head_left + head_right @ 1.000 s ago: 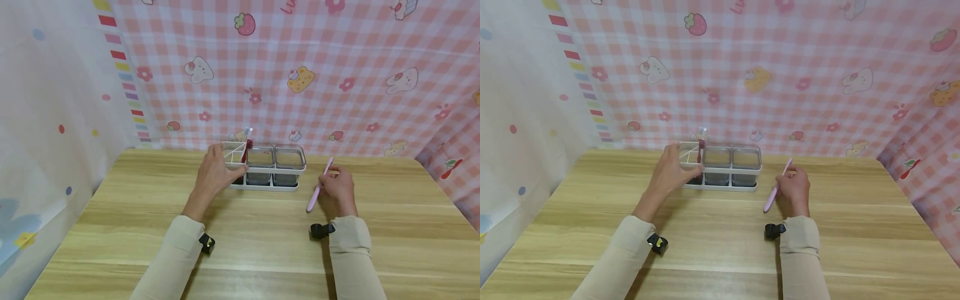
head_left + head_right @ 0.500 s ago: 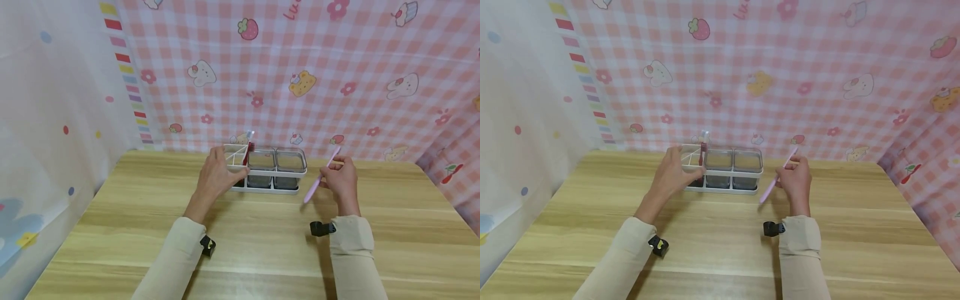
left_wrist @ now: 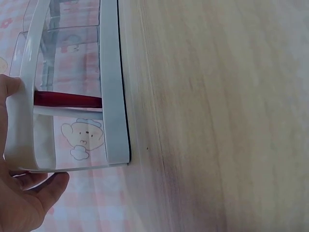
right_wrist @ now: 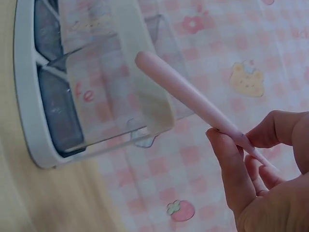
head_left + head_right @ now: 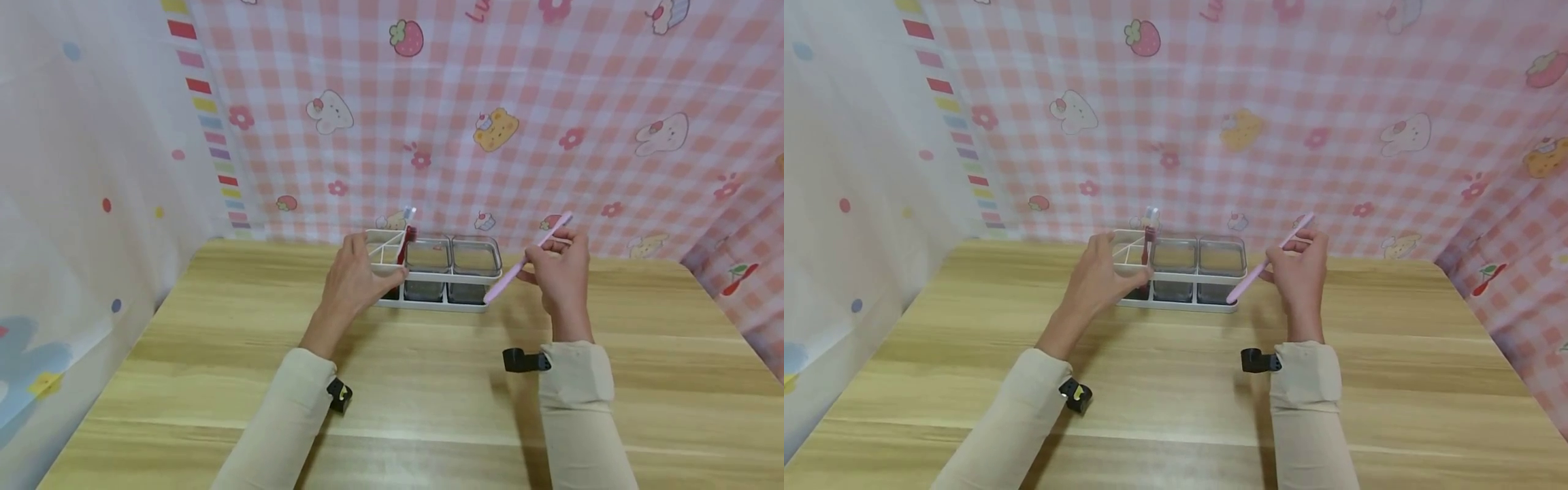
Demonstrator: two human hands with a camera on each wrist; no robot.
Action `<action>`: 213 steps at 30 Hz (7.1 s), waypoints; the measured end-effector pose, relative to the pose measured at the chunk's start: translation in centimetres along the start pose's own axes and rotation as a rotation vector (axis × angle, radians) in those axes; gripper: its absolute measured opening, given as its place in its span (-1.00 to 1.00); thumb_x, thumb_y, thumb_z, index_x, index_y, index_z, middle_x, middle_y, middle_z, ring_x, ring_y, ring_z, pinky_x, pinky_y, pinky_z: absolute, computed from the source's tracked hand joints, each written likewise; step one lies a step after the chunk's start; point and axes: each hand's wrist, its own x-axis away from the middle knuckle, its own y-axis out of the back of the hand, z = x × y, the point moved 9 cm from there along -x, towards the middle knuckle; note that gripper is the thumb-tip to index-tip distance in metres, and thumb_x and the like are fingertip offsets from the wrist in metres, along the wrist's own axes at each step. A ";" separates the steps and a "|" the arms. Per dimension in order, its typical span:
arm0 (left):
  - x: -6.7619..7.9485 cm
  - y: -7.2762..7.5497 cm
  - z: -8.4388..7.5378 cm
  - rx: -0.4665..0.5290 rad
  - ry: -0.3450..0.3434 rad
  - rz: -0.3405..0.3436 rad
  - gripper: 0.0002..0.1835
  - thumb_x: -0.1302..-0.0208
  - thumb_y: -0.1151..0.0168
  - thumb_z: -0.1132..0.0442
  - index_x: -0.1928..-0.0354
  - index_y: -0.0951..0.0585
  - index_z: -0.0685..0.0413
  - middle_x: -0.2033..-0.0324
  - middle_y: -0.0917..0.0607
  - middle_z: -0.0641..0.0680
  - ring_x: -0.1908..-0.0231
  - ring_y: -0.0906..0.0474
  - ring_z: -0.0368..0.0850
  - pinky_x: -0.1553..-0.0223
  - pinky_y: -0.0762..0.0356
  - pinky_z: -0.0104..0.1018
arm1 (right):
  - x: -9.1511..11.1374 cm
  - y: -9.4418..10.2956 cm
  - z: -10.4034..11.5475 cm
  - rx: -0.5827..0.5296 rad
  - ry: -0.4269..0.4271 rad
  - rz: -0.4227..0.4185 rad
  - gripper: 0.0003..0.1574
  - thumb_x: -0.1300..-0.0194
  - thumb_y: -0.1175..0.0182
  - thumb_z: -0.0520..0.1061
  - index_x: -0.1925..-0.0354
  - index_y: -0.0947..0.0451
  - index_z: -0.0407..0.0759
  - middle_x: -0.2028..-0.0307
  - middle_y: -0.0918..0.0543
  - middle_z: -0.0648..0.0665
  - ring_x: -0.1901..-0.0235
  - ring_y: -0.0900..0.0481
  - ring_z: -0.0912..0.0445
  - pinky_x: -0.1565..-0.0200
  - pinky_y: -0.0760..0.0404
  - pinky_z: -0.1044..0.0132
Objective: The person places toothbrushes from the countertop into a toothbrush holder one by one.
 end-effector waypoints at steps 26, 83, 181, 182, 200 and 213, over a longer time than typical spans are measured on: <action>0.0 0.1 -0.1 -0.016 0.000 0.006 0.13 -0.11 -0.34 -0.37 -0.46 -0.18 0.32 -0.31 -0.35 0.30 -0.13 -0.44 0.20 -0.10 -0.52 0.08 | 0.4 -2.7 6.2 -0.195 0.174 -0.037 -0.38 -0.28 -0.12 -0.45 -0.14 -0.08 -0.08 0.04 -0.29 -0.12 0.23 -0.46 0.07 0.38 -0.72 0.24; 0.2 0.2 0.1 0.000 0.016 -0.006 0.12 -0.07 -0.35 -0.35 -0.43 -0.21 0.33 -0.26 -0.40 0.30 0.00 -0.47 0.13 0.00 -0.56 0.05 | 2.8 -12.5 6.6 -0.068 0.319 0.197 -0.43 -0.32 -0.08 -0.43 -0.15 -0.01 -0.29 0.08 -0.33 -0.25 0.18 -0.56 -0.13 0.25 -0.73 0.06; 0.2 0.2 0.0 0.010 -0.010 -0.031 0.04 -0.08 -0.38 -0.30 -0.42 -0.25 0.23 -0.22 -0.41 0.26 0.02 -0.45 0.11 0.04 -0.55 -0.01 | 5.0 -18.4 3.8 0.290 0.539 0.385 -0.33 -0.14 -0.09 -0.64 -0.12 -0.13 -0.26 0.15 -0.47 -0.34 0.17 -0.61 -0.14 0.26 -0.59 0.12; 0.2 0.2 0.0 0.009 -0.012 -0.033 0.04 -0.08 -0.39 -0.31 -0.42 -0.25 0.22 -0.22 -0.42 0.26 0.02 -0.45 0.10 0.04 -0.55 -0.01 | 5.0 -18.4 3.8 0.290 0.546 0.383 -0.32 -0.12 -0.09 -0.65 -0.11 -0.13 -0.27 0.16 -0.47 -0.32 0.18 -0.61 -0.14 0.27 -0.59 0.12; 0.2 0.2 -0.1 0.013 -0.008 -0.025 0.04 -0.08 -0.41 -0.31 -0.43 -0.24 0.15 -0.23 -0.41 0.25 0.03 -0.45 0.09 0.05 -0.55 -0.02 | 5.1 -18.6 2.8 0.286 0.513 0.397 -0.46 -0.22 -0.13 -0.58 -0.07 -0.20 -0.30 0.13 -0.50 -0.29 0.09 -0.62 -0.14 0.15 -0.66 0.04; 0.3 0.3 -0.1 -0.001 -0.006 -0.027 0.06 -0.09 -0.40 -0.32 -0.44 -0.23 0.20 -0.23 -0.41 0.27 0.03 -0.46 0.10 0.05 -0.55 -0.02 | 5.3 -18.6 2.8 0.277 0.523 0.398 -0.50 -0.24 -0.15 -0.56 -0.05 -0.21 -0.32 0.07 -0.50 -0.41 0.11 -0.60 -0.14 0.15 -0.65 0.05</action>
